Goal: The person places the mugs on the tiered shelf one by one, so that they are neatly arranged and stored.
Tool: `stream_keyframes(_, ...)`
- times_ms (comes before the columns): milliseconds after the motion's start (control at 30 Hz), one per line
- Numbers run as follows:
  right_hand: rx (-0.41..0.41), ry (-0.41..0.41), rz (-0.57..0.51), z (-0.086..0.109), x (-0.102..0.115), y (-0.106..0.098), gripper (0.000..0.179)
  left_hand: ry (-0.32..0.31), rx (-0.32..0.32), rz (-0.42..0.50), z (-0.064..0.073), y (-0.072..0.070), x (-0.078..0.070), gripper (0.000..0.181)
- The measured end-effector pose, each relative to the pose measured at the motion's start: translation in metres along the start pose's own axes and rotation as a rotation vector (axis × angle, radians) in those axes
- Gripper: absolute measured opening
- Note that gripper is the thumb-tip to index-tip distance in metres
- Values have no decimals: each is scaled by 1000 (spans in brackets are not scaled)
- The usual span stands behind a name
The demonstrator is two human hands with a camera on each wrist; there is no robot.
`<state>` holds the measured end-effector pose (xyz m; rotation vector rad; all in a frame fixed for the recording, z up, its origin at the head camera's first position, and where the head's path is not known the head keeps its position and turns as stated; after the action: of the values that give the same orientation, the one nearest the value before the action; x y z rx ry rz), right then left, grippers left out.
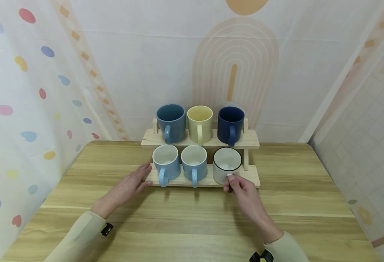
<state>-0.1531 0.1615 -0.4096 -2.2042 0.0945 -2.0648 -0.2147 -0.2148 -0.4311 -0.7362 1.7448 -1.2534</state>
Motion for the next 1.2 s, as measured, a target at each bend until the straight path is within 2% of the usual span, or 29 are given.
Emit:
stream_keyframes(700,28,2,20,-6,1,4,41,-1,-3,12,2,1,-1,64)
stream_keyframes(1200,69,22,11,-12,0,6,44,-22,27,35,1,-2,-2,66)
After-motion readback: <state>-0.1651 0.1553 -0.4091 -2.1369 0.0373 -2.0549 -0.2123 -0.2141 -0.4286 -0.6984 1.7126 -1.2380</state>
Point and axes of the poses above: each hand's wrist, its own z-axis away from the middle knuckle, its own y-axis out of the palm, x = y × z, the point moved 3 cm from there along -z, towards the middle knuckle, and after that the axes turned 1 degree about -y, right-handed, at the moved point
